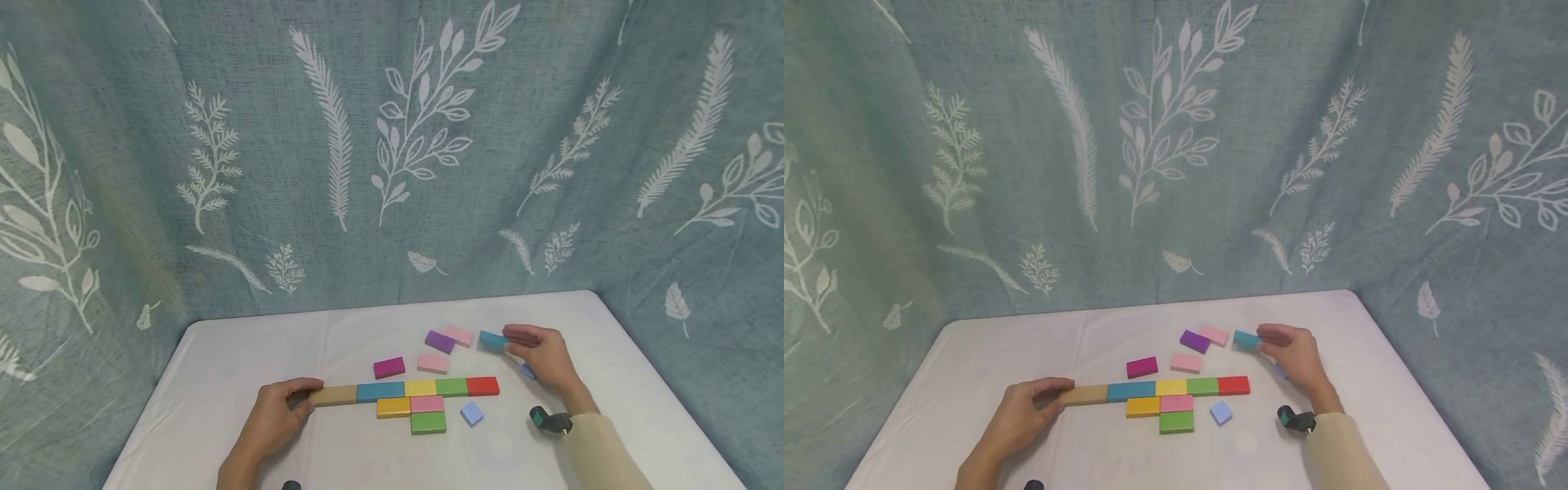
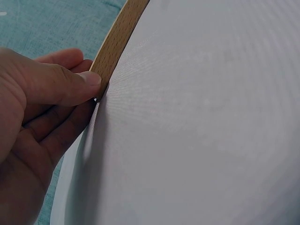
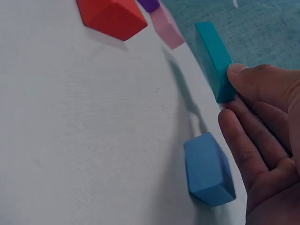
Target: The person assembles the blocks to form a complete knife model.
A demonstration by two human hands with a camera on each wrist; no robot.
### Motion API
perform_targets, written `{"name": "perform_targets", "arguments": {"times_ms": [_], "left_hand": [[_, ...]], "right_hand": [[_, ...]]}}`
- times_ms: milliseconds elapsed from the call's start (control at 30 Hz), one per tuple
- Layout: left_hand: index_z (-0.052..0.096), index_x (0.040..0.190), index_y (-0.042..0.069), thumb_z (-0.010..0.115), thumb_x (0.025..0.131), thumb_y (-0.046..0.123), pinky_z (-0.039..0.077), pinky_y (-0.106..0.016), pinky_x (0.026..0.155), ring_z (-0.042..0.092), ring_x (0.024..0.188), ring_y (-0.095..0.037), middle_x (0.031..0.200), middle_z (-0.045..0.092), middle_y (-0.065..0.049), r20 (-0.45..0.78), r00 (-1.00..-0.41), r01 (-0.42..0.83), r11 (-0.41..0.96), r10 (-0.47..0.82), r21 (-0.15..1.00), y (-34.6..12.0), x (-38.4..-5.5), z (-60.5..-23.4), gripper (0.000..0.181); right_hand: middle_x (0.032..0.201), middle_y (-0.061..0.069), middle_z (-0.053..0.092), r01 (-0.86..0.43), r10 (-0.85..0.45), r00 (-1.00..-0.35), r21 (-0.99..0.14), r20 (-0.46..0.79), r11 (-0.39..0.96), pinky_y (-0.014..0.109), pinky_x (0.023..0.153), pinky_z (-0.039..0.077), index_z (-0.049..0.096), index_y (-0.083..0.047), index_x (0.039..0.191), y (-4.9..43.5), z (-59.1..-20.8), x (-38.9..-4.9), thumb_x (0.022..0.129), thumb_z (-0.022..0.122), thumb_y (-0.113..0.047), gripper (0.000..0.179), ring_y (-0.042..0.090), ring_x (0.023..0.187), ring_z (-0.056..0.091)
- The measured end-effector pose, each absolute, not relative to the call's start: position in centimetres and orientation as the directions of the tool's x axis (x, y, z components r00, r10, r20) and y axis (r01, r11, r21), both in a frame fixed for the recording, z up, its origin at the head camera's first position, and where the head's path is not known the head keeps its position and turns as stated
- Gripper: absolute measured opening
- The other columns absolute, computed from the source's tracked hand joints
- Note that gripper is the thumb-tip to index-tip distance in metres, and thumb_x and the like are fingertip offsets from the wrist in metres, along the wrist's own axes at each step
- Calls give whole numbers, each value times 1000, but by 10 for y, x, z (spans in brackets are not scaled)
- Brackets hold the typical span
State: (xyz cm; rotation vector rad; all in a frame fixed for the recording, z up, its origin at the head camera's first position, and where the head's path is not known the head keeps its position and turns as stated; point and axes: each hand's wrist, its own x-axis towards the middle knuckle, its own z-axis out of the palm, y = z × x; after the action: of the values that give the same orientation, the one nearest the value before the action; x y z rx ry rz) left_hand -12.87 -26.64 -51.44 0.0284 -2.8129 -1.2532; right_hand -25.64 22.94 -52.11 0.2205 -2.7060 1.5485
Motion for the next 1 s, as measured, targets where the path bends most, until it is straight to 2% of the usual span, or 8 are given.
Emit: {"name": "perform_targets", "arguments": {"times_ms": [400,600,1000], "left_hand": [[82,120,10,81,90,-8,60,-54,111,76,124,-32,124,82,-7,45,-999,16,669,-26,743,-266,-130,-513,35],[82,120,10,81,90,-8,60,-53,111,76,123,-32,125,82,-8,48,-999,18,672,-26,740,-266,-129,-513,35],[82,121,9,80,90,-10,60,-51,112,76,123,-31,124,82,-7,56,-998,21,661,-32,750,-265,-128,-514,36]], "right_hand": [[134,12,79,-155,-113,-987,-872,115,465,14,99,61,76,-8,136,218,-504,-220,97,84,-11,40,32,127,76],[128,11,81,-185,-169,-977,-902,127,391,17,98,62,79,-7,130,196,-505,-200,93,86,-6,38,30,123,78],[123,7,83,-203,-283,-953,-924,111,323,25,99,66,81,-11,124,149,-514,-168,91,88,-8,34,22,117,79]]}}
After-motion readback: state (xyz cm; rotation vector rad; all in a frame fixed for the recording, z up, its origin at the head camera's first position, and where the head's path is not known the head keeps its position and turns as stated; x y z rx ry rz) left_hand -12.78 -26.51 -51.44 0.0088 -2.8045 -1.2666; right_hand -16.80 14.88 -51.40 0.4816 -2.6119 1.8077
